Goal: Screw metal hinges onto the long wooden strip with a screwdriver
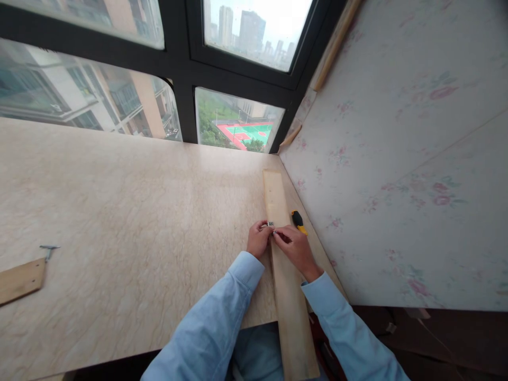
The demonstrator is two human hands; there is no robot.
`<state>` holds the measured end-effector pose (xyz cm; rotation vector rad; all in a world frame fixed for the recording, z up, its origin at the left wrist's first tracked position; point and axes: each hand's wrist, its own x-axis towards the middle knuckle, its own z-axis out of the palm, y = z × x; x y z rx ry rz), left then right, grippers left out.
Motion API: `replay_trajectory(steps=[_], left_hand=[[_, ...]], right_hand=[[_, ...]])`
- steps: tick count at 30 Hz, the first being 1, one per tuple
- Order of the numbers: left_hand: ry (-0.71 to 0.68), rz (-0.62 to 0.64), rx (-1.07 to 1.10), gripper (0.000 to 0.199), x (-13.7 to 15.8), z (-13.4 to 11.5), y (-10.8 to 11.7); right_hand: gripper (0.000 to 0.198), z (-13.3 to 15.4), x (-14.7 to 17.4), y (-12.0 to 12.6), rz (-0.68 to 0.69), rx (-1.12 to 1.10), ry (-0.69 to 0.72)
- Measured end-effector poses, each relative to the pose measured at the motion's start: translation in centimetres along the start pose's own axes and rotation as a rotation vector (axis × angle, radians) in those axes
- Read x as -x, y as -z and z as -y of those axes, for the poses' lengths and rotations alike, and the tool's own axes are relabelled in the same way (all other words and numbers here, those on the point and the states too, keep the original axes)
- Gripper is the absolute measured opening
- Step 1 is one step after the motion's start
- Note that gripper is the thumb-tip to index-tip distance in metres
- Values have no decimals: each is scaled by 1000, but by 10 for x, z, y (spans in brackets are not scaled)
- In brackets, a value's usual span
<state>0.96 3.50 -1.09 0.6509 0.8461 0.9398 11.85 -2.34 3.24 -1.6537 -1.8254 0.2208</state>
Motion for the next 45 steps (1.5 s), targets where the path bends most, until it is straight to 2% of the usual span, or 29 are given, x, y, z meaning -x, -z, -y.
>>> replay_trajectory(steps=[6, 12, 20, 28, 35, 38, 41, 43, 45], left_hand=[[-50, 6, -19, 26, 0, 2, -1], [-59, 33, -7, 25, 0, 2, 0], [-33, -3, -44, 23, 1, 0, -1], [-33, 7, -38, 26, 1, 1, 0], [-30, 13, -73, 26, 1, 0, -1], [-11, 20, -78, 29, 2, 0, -2], [5, 21, -73, 31, 3, 0, -2], [8, 17, -68, 30, 3, -1, -2], [4, 13, -66, 30, 4, -2, -3]], right_hand=[[17, 2, 2, -1, 39, 70, -10], [16, 7, 5, 6, 28, -2, -35], [24, 2, 3, 9, 56, -52, 56], [20, 0, -1, 7, 71, 89, 5], [23, -3, 11, 18, 47, -84, -108], [24, -15, 17, 31, -9, -78, -150], [27, -41, 20, 44, -91, 17, -195], [32, -61, 19, 47, -118, 88, -273], [39, -79, 17, 47, -88, 151, -362]])
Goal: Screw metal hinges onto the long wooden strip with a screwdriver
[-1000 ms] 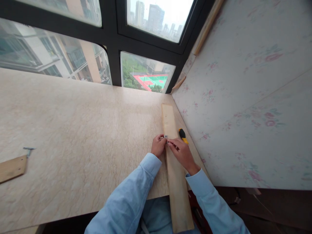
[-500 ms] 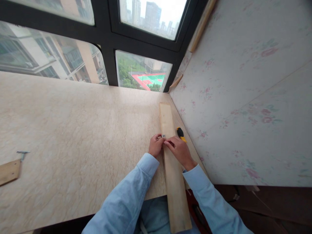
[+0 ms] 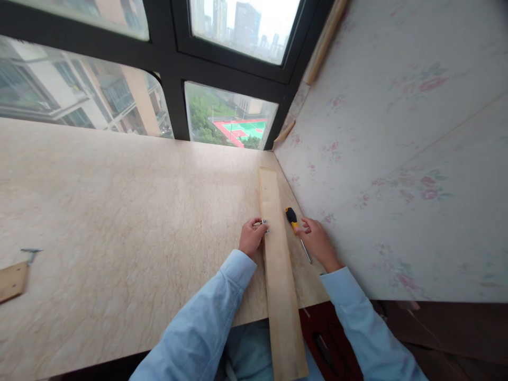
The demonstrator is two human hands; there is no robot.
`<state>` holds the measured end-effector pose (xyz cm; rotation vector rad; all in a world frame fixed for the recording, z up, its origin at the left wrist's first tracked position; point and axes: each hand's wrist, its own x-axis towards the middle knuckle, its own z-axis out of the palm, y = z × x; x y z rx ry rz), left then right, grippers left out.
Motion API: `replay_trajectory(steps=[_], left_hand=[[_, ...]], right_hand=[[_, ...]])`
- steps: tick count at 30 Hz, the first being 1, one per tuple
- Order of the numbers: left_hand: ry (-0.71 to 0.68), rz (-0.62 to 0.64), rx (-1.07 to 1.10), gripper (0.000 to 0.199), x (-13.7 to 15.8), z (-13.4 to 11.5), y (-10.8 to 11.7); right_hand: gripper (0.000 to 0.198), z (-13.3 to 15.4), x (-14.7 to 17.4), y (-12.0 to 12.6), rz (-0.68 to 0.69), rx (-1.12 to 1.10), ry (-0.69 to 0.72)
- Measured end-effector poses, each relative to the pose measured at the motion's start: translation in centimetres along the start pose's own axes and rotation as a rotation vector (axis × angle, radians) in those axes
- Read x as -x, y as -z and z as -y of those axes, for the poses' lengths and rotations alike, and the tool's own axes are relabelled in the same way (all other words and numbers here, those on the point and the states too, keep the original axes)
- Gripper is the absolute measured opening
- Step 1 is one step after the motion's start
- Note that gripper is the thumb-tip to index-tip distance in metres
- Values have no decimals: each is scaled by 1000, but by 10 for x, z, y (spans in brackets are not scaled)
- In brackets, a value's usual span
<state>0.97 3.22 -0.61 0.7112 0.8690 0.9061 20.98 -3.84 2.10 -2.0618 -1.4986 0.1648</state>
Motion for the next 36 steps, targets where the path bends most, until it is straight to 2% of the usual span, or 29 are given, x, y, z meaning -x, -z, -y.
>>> replay_trajectory(steps=[2, 7, 12, 14, 17, 20, 23, 26, 36], left_hand=[[-6, -2, 2, 30, 1, -2, -1], [-4, -7, 21, 32, 3, -6, -1], [0, -27, 4, 37, 3, -7, -1], [3, -32, -6, 39, 2, -7, -1], [-2, -40, -21, 40, 2, -6, -1], [-5, -31, -26, 39, 1, -5, -1], [-11, -28, -28, 39, 1, -4, -1], [-13, -26, -26, 39, 0, -2, 0], [-7, -22, -26, 40, 0, -1, 1]], right_hand=[[40, -9, -7, -5, 62, 49, -48], [9, -5, -16, -13, 142, -10, -80], [15, 8, -8, -3, 161, -144, -142], [21, 18, 1, 6, 158, -358, -173], [28, 42, 16, 22, 23, -908, -169], [31, 70, 27, 36, -108, -1140, -86], [37, 93, 33, 43, -135, -1171, -4], [36, 104, 35, 44, -161, -1109, 81], [28, 107, 36, 26, -60, -962, 161]])
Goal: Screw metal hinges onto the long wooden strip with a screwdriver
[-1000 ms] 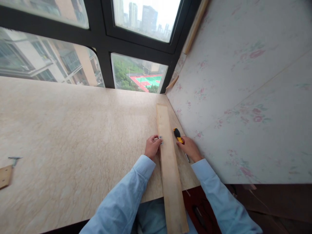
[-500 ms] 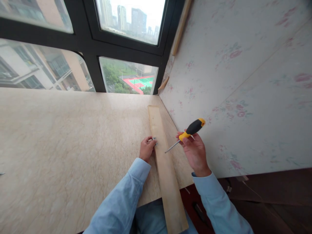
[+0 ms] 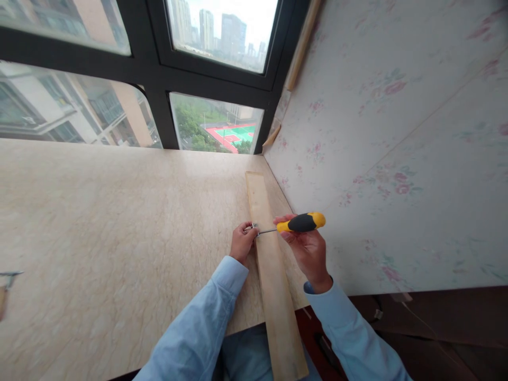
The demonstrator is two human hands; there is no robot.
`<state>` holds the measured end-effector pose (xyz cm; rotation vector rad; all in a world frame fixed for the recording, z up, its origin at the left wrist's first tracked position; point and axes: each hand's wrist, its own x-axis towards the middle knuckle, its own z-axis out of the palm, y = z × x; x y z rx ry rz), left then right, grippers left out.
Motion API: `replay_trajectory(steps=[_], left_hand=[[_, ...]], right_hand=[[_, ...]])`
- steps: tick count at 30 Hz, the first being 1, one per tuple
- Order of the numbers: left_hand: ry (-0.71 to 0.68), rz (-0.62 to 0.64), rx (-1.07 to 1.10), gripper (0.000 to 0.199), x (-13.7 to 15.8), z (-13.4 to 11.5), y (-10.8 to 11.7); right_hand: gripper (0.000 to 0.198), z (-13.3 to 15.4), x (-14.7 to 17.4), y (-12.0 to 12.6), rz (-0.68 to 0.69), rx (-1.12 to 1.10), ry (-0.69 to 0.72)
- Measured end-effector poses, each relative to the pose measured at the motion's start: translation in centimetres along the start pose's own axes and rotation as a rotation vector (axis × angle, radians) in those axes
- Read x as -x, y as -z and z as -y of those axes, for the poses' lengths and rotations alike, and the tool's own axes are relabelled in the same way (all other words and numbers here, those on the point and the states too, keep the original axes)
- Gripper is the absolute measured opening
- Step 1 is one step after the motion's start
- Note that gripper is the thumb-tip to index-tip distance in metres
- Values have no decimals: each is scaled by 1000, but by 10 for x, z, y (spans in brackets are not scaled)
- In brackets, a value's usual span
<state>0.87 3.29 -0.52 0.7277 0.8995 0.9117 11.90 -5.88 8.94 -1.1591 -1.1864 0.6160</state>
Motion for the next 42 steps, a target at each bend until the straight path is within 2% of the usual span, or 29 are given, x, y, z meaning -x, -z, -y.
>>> replay_trajectory(steps=[20, 30, 36, 42], left_hand=[[-13, 11, -26, 35, -2, 3, 1], [-9, 0, -17, 33, 0, 0, 0], [-28, -7, -45, 33, 1, 0, 0], [-36, -11, -47, 33, 1, 1, 0]], right_hand=[[21, -1, -1, 0, 82, 108, 27], [24, -4, -1, 2, 72, 142, 24], [19, 3, 1, 2, 166, 290, 91], [20, 6, 3, 3, 198, 336, 112]])
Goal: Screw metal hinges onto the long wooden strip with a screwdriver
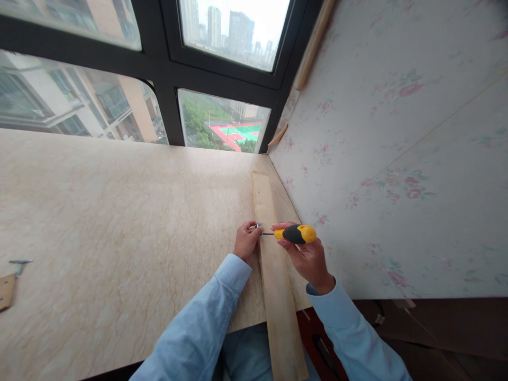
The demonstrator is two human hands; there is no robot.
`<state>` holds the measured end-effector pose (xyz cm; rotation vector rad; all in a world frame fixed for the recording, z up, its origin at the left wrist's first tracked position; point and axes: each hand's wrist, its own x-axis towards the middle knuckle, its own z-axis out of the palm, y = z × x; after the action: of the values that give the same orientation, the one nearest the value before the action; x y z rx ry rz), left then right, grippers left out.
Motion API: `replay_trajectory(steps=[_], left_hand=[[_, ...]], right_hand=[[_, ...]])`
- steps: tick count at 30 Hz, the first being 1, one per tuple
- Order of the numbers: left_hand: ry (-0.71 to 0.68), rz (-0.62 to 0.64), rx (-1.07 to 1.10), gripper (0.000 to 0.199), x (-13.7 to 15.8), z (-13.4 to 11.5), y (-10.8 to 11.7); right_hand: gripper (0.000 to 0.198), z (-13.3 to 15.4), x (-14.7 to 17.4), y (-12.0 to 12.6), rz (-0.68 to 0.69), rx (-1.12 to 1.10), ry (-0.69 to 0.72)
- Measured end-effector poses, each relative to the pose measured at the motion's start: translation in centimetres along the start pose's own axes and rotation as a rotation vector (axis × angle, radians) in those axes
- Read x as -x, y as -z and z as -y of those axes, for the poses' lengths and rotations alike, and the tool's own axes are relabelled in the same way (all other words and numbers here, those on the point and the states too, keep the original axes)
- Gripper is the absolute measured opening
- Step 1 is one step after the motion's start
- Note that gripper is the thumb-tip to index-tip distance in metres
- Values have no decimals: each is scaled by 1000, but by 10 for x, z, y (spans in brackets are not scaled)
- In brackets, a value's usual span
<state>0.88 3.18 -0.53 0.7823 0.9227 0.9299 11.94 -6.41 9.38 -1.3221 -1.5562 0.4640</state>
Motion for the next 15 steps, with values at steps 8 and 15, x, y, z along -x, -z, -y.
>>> replay_trajectory(steps=[8, 15], left_hand=[[15, 4, -6, 31, 0, -1, -1], [7, -1, 22, 27, 1, -2, -1]], right_hand=[[34, -11, -18, -7, -182, 42, -126], [50, -20, -37, -16, -129, 42, -114]])
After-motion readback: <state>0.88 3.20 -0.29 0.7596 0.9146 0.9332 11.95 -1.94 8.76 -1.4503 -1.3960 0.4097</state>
